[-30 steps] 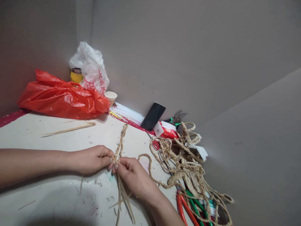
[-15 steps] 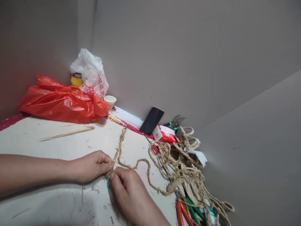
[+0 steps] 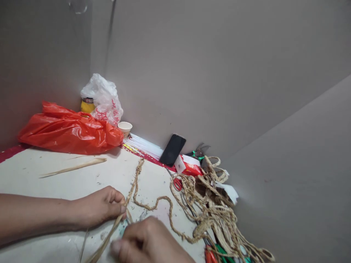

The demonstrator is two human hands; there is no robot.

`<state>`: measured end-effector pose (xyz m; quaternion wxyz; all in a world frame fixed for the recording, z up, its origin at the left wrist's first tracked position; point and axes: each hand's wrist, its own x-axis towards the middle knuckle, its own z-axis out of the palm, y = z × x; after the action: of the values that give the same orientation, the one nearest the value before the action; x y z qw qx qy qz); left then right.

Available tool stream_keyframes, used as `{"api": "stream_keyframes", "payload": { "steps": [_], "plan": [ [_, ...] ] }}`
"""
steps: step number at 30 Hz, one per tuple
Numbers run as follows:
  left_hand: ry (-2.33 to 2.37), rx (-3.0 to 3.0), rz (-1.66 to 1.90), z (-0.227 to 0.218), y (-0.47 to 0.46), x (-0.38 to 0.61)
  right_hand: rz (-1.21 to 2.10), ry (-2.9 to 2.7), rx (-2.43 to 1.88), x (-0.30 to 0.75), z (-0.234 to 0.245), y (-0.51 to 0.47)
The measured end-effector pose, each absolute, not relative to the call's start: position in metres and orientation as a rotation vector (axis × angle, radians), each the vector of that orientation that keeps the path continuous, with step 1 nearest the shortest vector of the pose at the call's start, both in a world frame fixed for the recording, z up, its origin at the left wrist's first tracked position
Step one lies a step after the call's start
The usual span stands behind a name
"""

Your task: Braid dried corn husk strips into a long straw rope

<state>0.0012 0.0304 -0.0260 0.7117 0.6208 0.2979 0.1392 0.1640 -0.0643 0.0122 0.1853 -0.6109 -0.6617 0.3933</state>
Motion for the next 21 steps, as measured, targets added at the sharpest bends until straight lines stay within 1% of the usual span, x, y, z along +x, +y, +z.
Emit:
{"api": "stream_keyframes", "payload": {
  "steps": [3,4,5,8,9,13,17,21],
  "plan": [
    [0.633,1.275,0.319,-0.021,0.029,0.000,0.848,-1.668,-1.780,0.165,0.014,-0.049],
    [0.615,1.254,0.321,-0.021,0.029,-0.001,0.850,-1.624,-1.763,0.163,0.011,-0.044],
    [0.579,1.243,0.325,-0.022,0.029,-0.001,0.928,-1.579,-1.729,0.159,0.007,-0.041],
    [0.486,1.262,0.363,-0.030,0.029,-0.002,1.376,-1.406,-1.611,0.149,-0.013,-0.037],
    [0.512,1.282,0.373,-0.033,0.030,-0.003,1.457,-1.354,-1.592,0.148,-0.020,-0.036],
    [0.642,1.339,0.316,-0.035,0.032,-0.007,1.546,-1.299,-1.571,0.150,-0.029,-0.031],
    [0.580,1.351,0.263,-0.025,0.033,-0.014,1.679,-1.302,-1.618,0.155,-0.019,-0.024],
    [0.569,1.374,0.239,-0.020,0.037,-0.019,1.778,-1.179,-1.498,0.151,-0.013,-0.023]
  ]
}}
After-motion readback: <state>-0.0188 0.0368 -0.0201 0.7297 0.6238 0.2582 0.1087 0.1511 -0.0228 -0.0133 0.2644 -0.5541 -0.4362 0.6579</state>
